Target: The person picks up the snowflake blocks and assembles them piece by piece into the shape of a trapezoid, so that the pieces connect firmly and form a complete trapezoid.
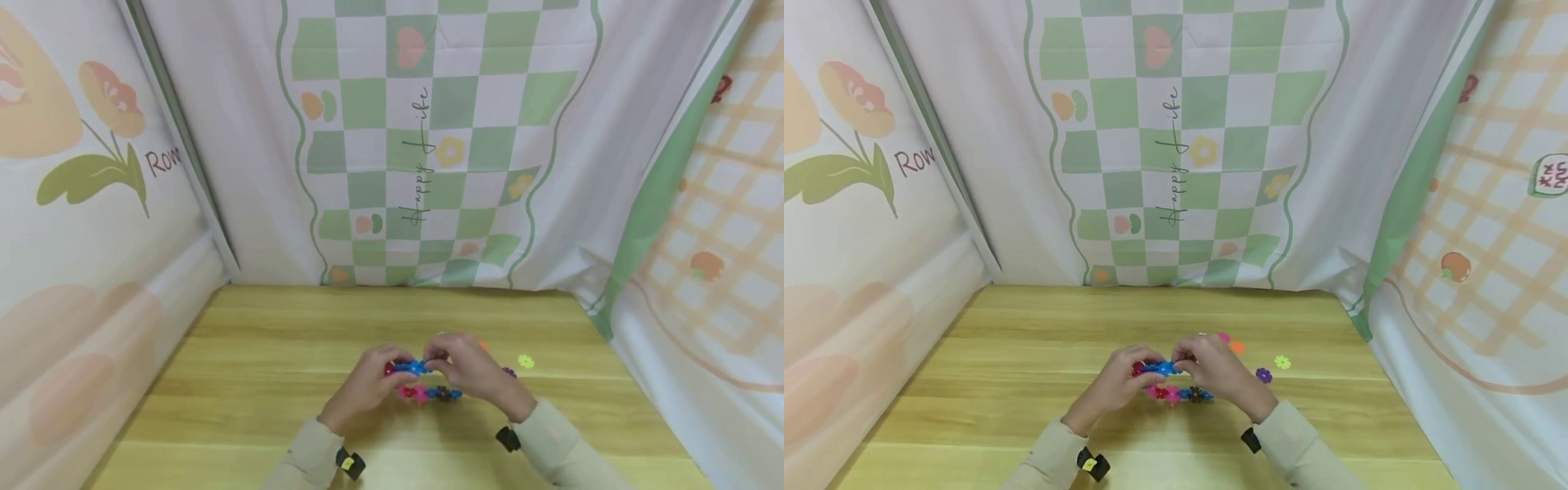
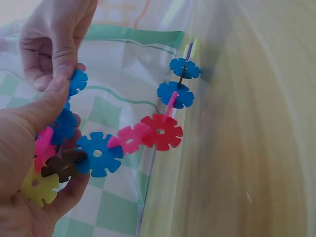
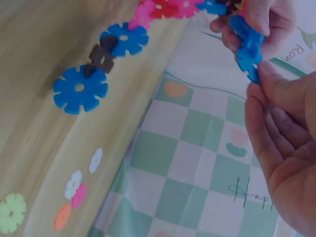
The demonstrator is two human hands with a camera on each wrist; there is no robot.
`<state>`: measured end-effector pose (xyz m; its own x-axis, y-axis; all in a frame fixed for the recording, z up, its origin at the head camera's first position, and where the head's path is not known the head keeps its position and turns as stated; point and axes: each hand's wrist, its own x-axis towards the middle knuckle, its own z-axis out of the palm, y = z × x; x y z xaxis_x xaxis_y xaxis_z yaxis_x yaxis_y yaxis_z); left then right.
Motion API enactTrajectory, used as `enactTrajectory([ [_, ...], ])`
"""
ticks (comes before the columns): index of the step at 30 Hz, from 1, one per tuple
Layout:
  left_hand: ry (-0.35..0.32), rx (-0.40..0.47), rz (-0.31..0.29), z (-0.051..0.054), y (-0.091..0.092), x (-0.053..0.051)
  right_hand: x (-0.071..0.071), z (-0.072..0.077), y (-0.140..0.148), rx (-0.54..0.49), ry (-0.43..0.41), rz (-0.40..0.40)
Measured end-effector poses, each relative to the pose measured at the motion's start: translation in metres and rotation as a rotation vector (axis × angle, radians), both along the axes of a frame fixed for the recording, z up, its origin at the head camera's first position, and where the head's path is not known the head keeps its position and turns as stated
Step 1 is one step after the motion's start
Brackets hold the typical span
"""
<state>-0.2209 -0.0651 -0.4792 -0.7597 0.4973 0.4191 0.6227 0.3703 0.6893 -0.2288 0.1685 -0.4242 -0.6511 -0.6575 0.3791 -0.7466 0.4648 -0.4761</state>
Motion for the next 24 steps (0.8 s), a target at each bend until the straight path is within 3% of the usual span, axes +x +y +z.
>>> enactTrajectory([
  [8, -0.009, -0.062, 0.057, 0.000, 0.004, 0.001, -0.004, 0.008, -0.003, 0.089, -0.004, -0.006],
  [12, 0.007, -0.053, 0.024, 0.000, 0.006, 0.003, -0.006, 0.010, -0.006, 0.140, -0.012, 0.033],
  [15, 0.005, -0.042, 0.013, 0.001, 0.007, 0.005, -0.010, 0.010, -0.001, 0.146, -0.086, 0.038],
  [18, 0.000, -0.058, 0.041, 0.003, 0.007, 0.006, -0.014, 0.009, 0.016, 0.147, -0.151, -0.006],
  [24, -0.016, -0.092, 0.073, 0.003, 0.004, 0.005, -0.019, -0.001, 0.068, 0.192, -0.251, -0.166],
])
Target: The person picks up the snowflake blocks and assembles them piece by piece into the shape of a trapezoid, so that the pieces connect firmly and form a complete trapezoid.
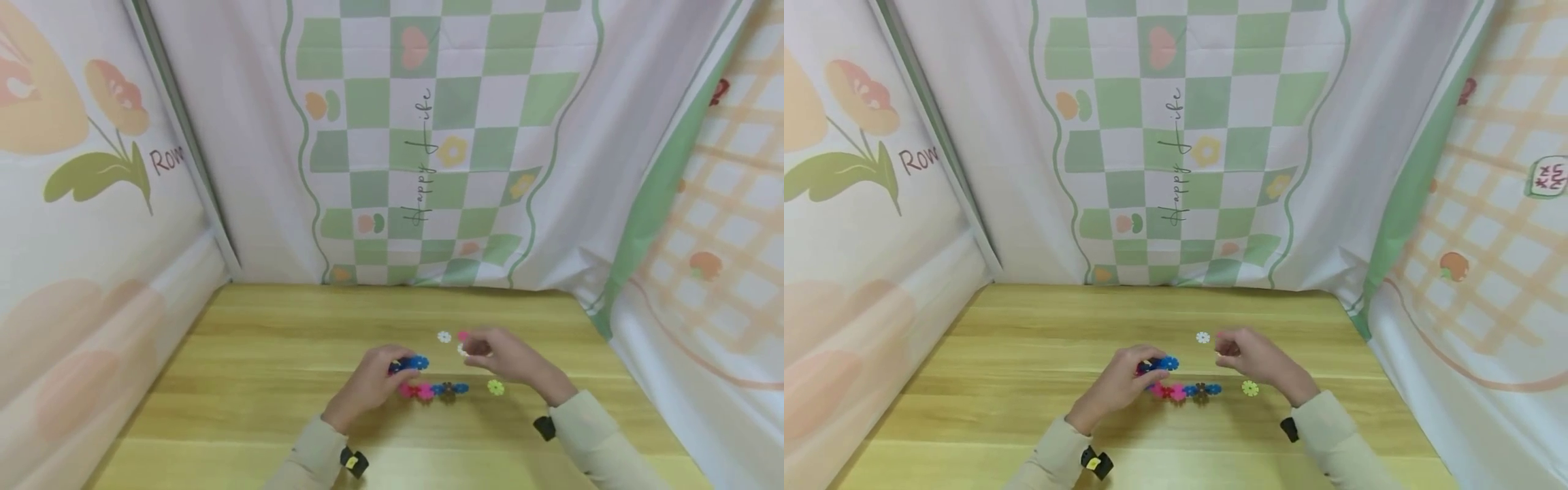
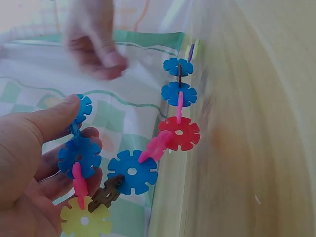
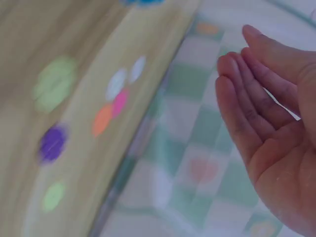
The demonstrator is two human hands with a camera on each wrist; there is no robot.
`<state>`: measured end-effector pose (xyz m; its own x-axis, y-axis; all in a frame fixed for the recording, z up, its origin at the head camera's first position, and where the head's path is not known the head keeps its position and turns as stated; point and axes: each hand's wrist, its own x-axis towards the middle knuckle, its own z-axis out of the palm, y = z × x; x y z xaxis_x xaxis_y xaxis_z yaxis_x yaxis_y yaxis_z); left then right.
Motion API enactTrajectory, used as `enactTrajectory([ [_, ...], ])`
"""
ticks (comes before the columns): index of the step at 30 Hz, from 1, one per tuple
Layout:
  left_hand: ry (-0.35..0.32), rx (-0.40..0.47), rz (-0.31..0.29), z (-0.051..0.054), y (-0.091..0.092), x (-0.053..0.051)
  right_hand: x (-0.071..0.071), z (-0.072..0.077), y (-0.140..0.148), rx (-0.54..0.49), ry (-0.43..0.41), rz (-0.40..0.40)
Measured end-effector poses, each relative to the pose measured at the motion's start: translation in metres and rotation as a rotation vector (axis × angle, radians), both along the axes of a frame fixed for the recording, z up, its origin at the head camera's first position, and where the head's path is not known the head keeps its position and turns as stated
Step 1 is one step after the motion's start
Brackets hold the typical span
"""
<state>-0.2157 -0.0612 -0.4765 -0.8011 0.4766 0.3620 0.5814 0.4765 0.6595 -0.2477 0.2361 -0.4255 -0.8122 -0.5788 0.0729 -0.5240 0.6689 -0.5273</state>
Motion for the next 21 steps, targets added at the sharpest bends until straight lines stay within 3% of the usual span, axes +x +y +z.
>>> enactTrajectory([
  [5, 0.006, 0.006, -0.010, 0.000, 0.000, 0.001, 0.002, -0.022, 0.036, 0.041, -0.031, -0.040],
  [11, 0.022, 0.014, -0.010, -0.001, -0.002, -0.001, 0.011, -0.047, 0.053, 0.047, -0.054, -0.060],
  [21, 0.001, 0.020, -0.008, 0.000, -0.002, -0.002, 0.011, -0.062, 0.058, 0.038, -0.058, -0.111],
])
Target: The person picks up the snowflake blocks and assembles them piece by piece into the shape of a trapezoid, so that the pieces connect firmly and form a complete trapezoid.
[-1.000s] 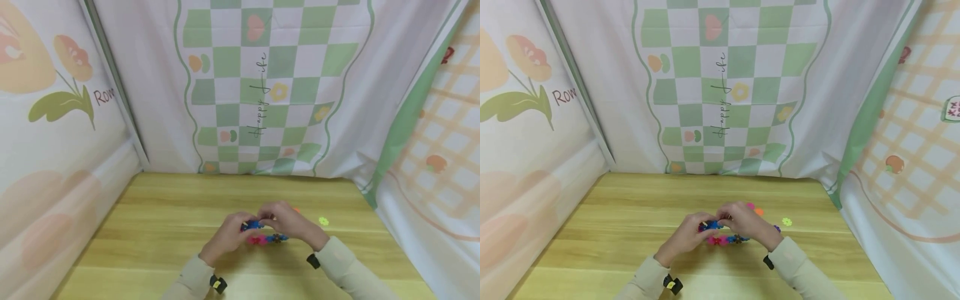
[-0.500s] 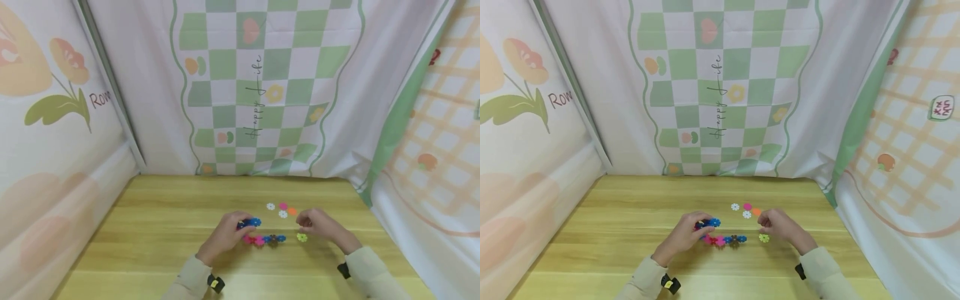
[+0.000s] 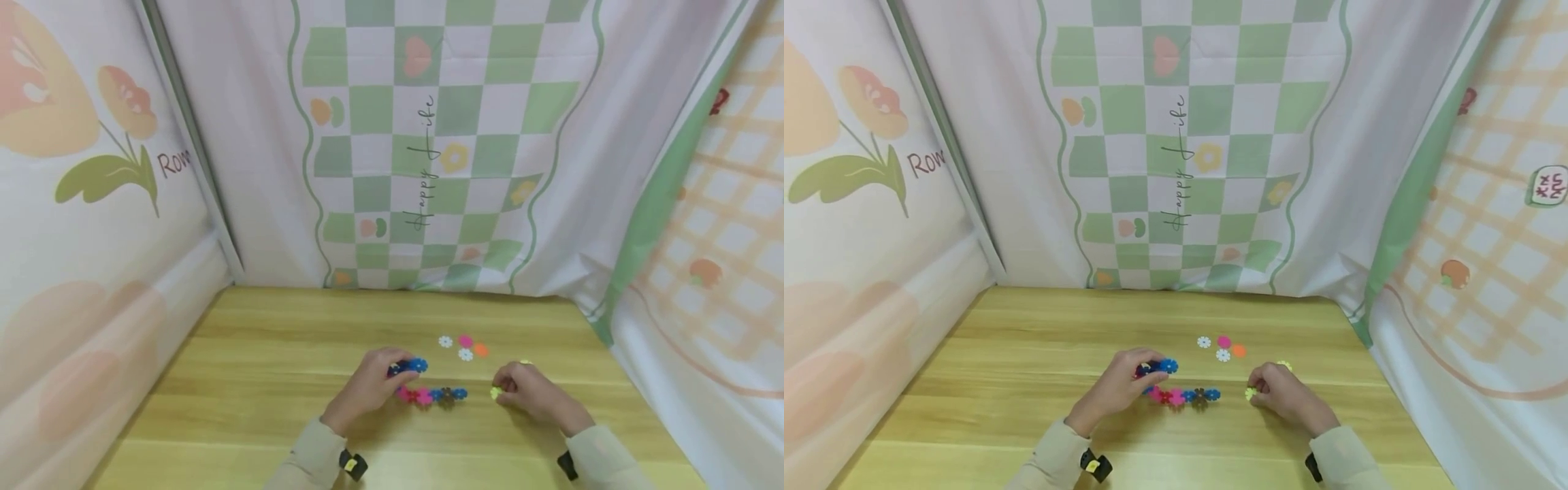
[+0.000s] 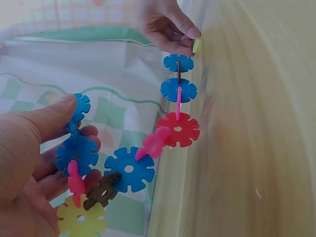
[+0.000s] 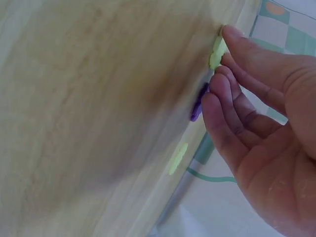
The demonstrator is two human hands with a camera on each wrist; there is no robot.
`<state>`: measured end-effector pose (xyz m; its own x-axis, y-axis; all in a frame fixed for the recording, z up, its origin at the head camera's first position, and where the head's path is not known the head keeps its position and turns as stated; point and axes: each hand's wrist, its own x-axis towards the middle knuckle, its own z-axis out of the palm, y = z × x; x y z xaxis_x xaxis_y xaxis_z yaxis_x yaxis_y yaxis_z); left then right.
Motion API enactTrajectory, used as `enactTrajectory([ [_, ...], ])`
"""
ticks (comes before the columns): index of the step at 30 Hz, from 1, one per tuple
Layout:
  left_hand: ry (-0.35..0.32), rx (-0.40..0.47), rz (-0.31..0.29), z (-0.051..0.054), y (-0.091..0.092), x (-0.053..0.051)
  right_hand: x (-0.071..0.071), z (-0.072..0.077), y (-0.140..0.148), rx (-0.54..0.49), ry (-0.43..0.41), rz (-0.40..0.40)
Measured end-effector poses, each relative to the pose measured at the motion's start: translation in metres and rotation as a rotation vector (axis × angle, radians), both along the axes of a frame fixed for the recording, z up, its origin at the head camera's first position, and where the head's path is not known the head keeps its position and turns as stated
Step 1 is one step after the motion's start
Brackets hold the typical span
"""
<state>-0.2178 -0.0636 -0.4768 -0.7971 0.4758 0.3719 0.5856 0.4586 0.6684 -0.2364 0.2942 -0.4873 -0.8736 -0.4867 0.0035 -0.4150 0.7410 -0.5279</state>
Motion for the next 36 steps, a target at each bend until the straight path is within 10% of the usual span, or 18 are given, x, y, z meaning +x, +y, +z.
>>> enactTrajectory([
  [36, 0.099, 0.014, -0.035, 0.000, -0.001, 0.000, 0.006, 0.051, -0.106, -0.583, -0.321, -0.164],
])
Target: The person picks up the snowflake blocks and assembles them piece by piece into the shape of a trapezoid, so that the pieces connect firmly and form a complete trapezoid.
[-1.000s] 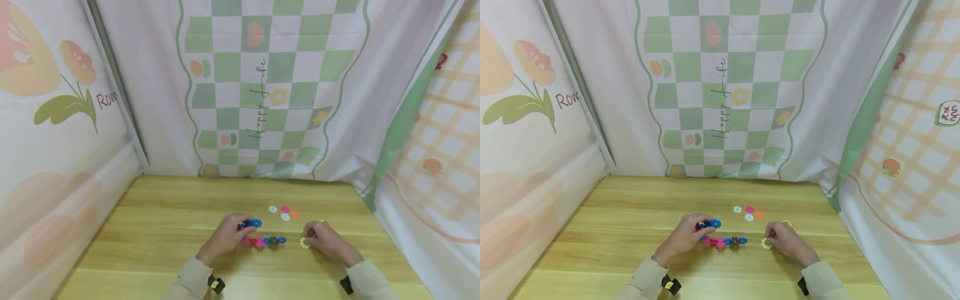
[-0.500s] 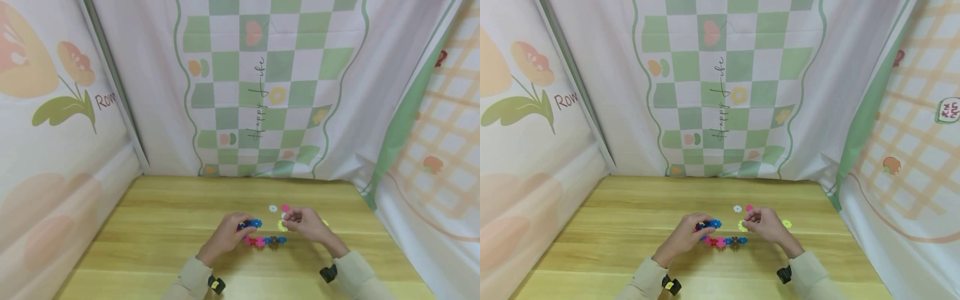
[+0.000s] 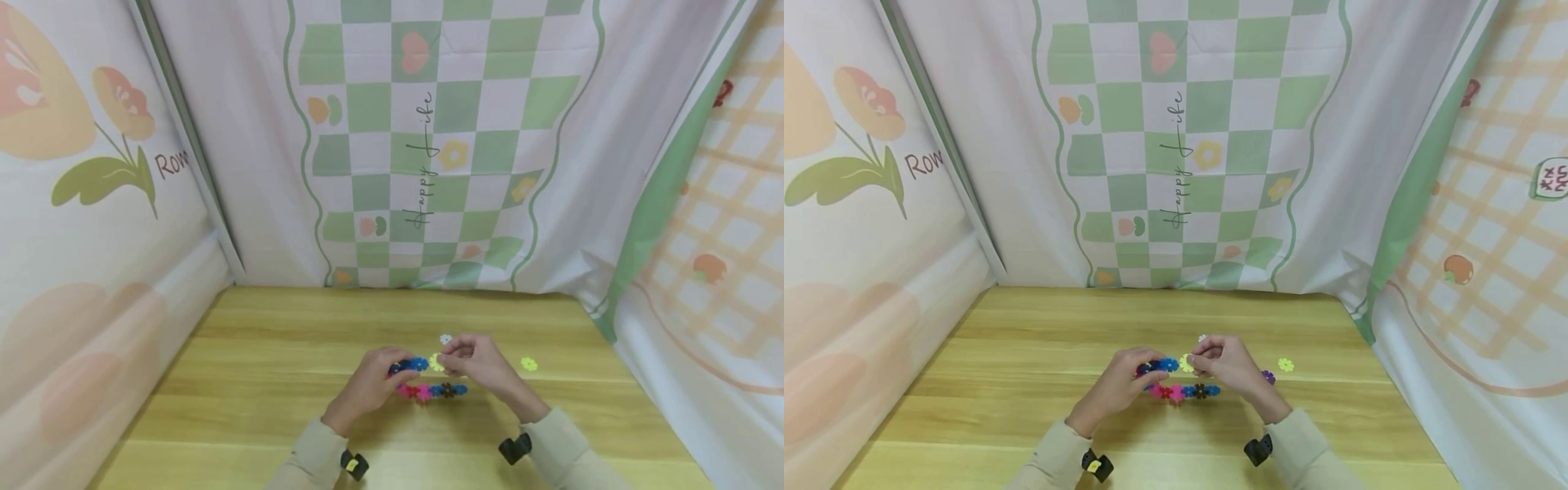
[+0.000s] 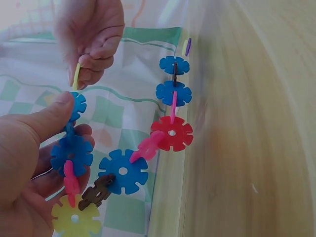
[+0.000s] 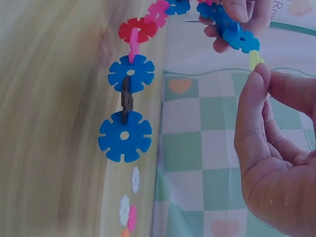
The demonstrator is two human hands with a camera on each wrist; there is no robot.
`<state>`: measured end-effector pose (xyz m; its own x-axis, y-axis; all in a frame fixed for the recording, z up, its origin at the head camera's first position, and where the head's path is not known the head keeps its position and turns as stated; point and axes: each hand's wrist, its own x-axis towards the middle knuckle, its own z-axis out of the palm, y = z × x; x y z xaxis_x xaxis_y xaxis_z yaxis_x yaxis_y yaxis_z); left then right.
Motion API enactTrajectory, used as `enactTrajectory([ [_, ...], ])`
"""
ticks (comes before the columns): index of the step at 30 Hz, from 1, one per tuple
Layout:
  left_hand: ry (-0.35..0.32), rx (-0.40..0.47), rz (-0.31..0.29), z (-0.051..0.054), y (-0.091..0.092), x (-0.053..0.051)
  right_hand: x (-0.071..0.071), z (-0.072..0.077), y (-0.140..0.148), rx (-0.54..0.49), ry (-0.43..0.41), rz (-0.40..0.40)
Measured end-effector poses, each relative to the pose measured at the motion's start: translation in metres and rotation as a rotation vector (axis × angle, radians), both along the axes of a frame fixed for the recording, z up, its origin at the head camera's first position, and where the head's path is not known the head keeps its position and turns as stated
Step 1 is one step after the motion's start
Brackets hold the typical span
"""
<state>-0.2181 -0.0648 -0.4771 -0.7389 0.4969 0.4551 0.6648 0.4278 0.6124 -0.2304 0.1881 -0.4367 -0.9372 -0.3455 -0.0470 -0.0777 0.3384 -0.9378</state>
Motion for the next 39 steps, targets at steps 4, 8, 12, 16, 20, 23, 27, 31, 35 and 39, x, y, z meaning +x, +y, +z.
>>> enactTrajectory([
  [4, 0.043, -0.005, -0.004, -0.002, 0.000, -0.001, 0.001, 0.000, -0.002, -0.018, -0.023, 0.006],
  [8, 0.086, -0.017, -0.003, -0.003, 0.001, -0.001, 0.003, -0.001, -0.003, -0.026, -0.045, 0.010],
  [12, 0.174, -0.044, -0.003, -0.003, 0.003, 0.001, 0.004, -0.001, -0.006, -0.028, -0.052, 0.015],
  [16, 0.259, -0.063, -0.004, -0.003, 0.004, 0.002, 0.005, 0.001, -0.009, -0.016, -0.046, -0.006],
  [20, 0.367, -0.102, 0.022, -0.002, 0.005, 0.001, 0.004, 0.005, -0.014, -0.005, -0.042, -0.030],
  [23, 0.417, -0.122, 0.049, -0.001, 0.005, 0.000, 0.002, 0.008, -0.017, -0.009, -0.045, -0.038],
  [27, 0.334, -0.120, 0.063, 0.000, 0.006, 0.000, 0.000, 0.010, -0.018, 0.008, -0.052, -0.050],
  [31, 0.183, -0.102, 0.081, -0.002, 0.007, 0.001, -0.001, 0.011, -0.021, 0.036, -0.038, -0.024],
  [35, 0.101, -0.030, 0.079, -0.006, 0.009, 0.002, 0.000, 0.010, -0.025, 0.014, -0.042, 0.049],
  [39, 0.040, 0.041, 0.065, -0.007, 0.010, 0.002, -0.006, 0.008, -0.019, 0.022, -0.053, 0.102],
])
